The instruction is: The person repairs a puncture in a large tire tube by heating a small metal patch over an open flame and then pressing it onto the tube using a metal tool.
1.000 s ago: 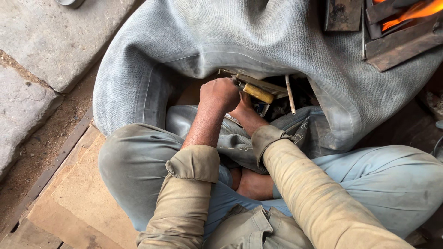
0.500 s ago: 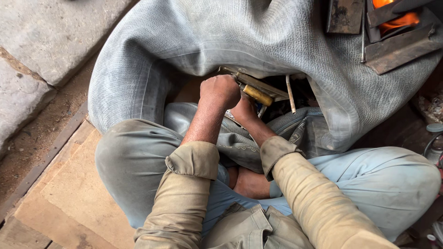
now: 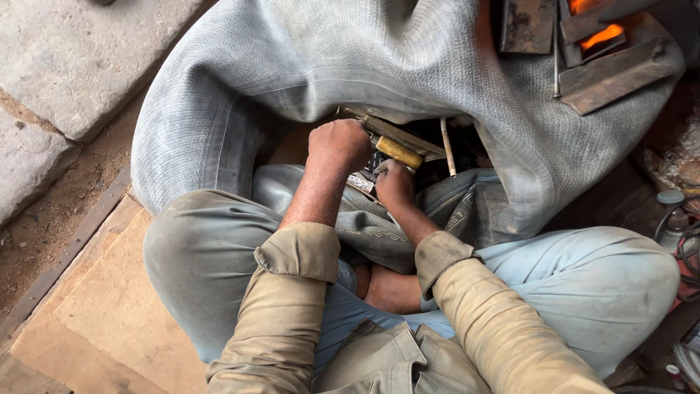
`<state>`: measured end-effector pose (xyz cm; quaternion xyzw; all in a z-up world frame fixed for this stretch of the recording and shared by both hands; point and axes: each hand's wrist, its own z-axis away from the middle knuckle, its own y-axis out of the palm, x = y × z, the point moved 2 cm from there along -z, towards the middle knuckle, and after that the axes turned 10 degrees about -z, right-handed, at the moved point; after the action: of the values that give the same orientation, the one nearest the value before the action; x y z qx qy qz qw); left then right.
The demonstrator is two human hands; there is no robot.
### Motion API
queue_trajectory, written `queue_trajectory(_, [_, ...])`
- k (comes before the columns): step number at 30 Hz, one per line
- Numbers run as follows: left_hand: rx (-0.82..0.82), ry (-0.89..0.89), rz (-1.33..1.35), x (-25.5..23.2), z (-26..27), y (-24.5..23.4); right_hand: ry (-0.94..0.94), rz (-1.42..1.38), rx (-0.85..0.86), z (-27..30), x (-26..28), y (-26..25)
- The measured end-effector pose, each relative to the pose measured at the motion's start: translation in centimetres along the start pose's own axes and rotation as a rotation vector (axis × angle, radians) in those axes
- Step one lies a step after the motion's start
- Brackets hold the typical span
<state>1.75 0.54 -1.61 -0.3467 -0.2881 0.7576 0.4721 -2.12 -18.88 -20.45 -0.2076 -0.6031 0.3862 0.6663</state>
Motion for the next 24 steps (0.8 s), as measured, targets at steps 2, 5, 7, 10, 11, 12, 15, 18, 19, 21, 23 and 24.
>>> queue_trajectory(2, [0.022,0.016,-0.030,0.1,0.0,0.1,-0.061,0.065,-0.014,0.8,1.2,-0.8])
queue_trajectory(5, [0.063,0.007,-0.049,0.0,-0.1,0.2,-0.059,0.036,0.107,0.8,3.0,-1.0])
queue_trajectory(7, [0.075,-0.006,-0.046,-0.1,-0.1,0.1,-0.059,0.074,0.234,0.1,3.9,-0.9])
queue_trajectory(10, [0.055,-0.016,-0.041,-0.1,0.0,-0.1,-0.086,0.224,0.371,-1.3,4.7,-0.3])
queue_trajectory(11, [0.043,-0.009,-0.044,-0.1,0.0,0.0,-0.081,0.242,0.379,-1.7,4.8,0.0])
queue_trajectory(12, [0.032,-0.001,-0.047,0.0,0.1,0.0,-0.075,0.260,0.388,-1.9,4.7,0.2])
queue_trajectory(15, [0.067,-0.012,-0.034,0.0,0.0,0.0,-0.159,0.201,0.367,-2.2,3.7,-0.1])
queue_trajectory(18, [0.033,-0.001,-0.037,0.0,-0.1,-0.1,-0.181,0.066,0.338,-1.8,2.3,0.0])
queue_trajectory(19, [0.042,0.006,-0.042,0.1,0.0,0.0,-0.187,-0.002,0.285,-1.5,1.8,0.0])
queue_trajectory(21, [0.056,0.022,-0.055,0.1,-0.1,0.1,-0.197,-0.137,0.174,-0.8,0.8,0.0])
queue_trajectory(23, [0.057,0.016,-0.046,0.0,-0.1,0.0,-0.111,-0.203,0.152,-0.4,-0.1,-0.1])
queue_trajectory(24, [0.056,0.013,-0.042,-0.1,-0.1,0.0,-0.069,-0.238,0.140,-0.4,-0.4,-0.1])
